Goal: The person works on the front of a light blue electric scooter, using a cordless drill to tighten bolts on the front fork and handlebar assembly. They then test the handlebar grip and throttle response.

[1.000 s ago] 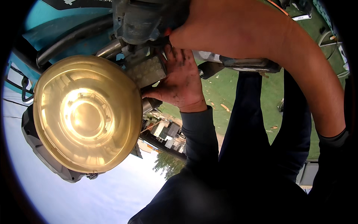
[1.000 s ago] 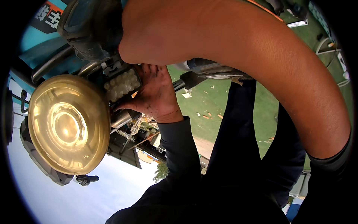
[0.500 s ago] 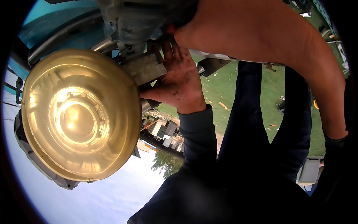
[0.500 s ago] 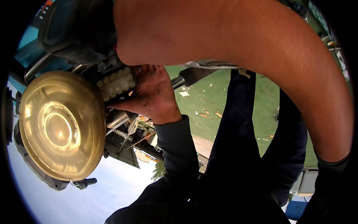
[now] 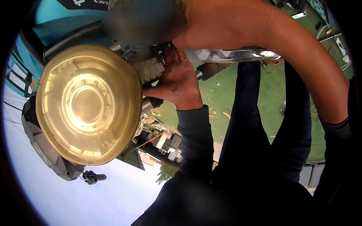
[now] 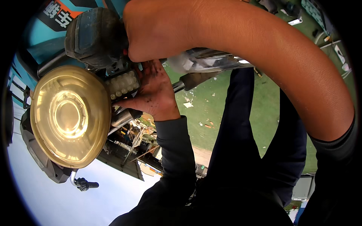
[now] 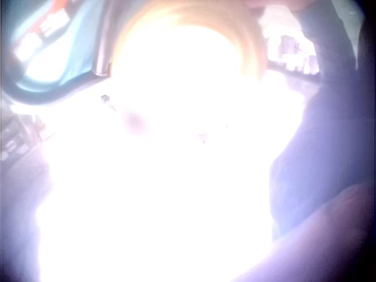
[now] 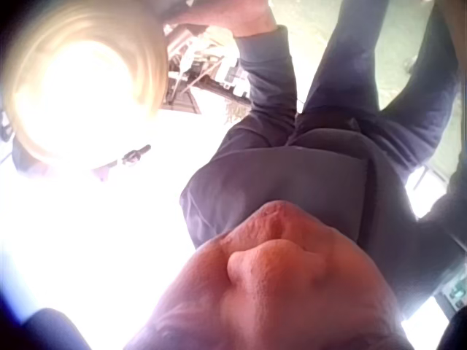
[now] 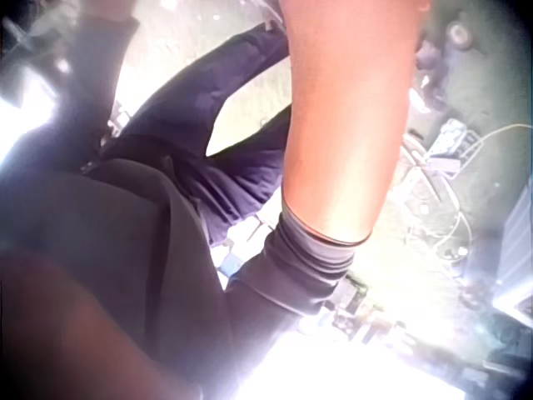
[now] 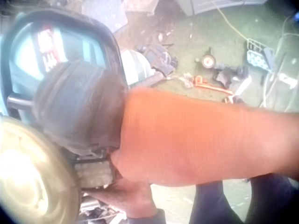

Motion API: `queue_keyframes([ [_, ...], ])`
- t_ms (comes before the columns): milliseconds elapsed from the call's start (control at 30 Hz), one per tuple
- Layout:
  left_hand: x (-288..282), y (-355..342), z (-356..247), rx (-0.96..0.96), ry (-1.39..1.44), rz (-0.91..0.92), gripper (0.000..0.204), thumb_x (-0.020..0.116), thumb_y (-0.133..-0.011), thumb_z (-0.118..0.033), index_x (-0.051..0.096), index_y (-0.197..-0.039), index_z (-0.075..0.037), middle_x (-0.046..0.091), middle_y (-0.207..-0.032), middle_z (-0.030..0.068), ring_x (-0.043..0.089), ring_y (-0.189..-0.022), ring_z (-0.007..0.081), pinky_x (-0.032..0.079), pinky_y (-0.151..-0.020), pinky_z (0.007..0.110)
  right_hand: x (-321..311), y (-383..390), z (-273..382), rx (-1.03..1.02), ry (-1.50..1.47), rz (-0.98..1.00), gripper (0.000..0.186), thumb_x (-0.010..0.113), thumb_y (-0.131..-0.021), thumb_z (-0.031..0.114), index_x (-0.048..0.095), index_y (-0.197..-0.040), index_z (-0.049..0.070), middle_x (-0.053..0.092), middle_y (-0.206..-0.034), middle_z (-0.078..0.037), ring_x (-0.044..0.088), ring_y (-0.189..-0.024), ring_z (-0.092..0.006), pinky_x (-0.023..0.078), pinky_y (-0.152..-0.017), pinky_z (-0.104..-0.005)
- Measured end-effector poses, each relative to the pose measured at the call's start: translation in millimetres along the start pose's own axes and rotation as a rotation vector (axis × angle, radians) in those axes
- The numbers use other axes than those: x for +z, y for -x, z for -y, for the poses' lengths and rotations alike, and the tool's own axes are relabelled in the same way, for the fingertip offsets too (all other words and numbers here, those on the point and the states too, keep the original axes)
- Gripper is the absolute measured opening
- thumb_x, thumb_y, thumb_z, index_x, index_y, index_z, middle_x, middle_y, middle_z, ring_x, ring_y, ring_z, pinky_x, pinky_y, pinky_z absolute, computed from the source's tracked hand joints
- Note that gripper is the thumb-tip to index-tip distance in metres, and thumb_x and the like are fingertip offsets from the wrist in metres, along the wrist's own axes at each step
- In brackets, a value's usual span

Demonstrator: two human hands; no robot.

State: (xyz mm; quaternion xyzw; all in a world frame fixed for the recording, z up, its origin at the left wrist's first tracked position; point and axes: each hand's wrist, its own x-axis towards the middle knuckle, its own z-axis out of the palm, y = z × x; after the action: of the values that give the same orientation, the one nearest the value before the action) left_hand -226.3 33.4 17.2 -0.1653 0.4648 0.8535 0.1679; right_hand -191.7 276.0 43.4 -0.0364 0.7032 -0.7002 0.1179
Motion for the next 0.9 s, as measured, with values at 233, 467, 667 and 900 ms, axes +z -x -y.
queue_keyframes([
  [233, -20.1, 1.0, -11.0, 0.046, -0.153, 0.098, 0.129, 0.061, -0.061, -0.092, 0.030, -0.154, -0.008, 0.037, -0.155, 0.0155, 0.032, -0.144, 0.0354, 0.023, -0.123, 0.048, 23.4, 13.0, -4.0, 0.128, -0.035, -0.103, 0.018, 0.059, -0.089, 0.014, 0.069, -0.087, -0.001, 0.063, -0.077, -0.013, 0.061, -0.069, -0.0265, 0.049, -0.065, -0.0374],
  [467, -24.3, -2.4, -10.9, -0.034, -0.130, 0.104, 0.121, 0.043, -0.065, -0.099, 0.035, -0.153, -0.016, 0.040, -0.152, 0.0139, 0.039, -0.139, 0.0384, 0.027, -0.118, 0.052, 35.7, 37.8, -4.6, 0.346, 0.066, -0.210, 0.017, 0.060, -0.090, 0.016, 0.067, -0.087, 0.001, 0.061, -0.075, -0.009, 0.057, -0.067, -0.0210, 0.047, -0.064, -0.0344],
  [667, -20.5, 18.8, -3.8, -0.036, -0.177, 0.111, 0.107, 0.039, -0.079, -0.090, 0.033, -0.152, -0.012, 0.043, -0.150, 0.0140, 0.044, -0.135, 0.0349, 0.032, -0.113, 0.050, 39.7, 56.3, -3.8, 0.474, 0.160, -0.275, 0.016, 0.062, -0.091, 0.017, 0.066, -0.087, 0.002, 0.058, -0.073, -0.005, 0.054, -0.066, -0.0164, 0.044, -0.063, -0.0317],
  [900, -64.4, 99.2, -2.2, -0.419, -0.356, 0.329, 0.050, 0.051, -0.104, -0.045, 0.050, -0.136, -0.006, 0.067, -0.119, 0.0137, 0.067, -0.102, 0.0240, 0.051, -0.088, 0.037, 41.5, 92.0, -7.1, 0.558, 0.147, -0.402, 0.015, 0.064, -0.092, 0.019, 0.065, -0.087, 0.004, 0.056, -0.070, 0.000, 0.051, -0.064, -0.0109, 0.042, -0.063, -0.0287],
])
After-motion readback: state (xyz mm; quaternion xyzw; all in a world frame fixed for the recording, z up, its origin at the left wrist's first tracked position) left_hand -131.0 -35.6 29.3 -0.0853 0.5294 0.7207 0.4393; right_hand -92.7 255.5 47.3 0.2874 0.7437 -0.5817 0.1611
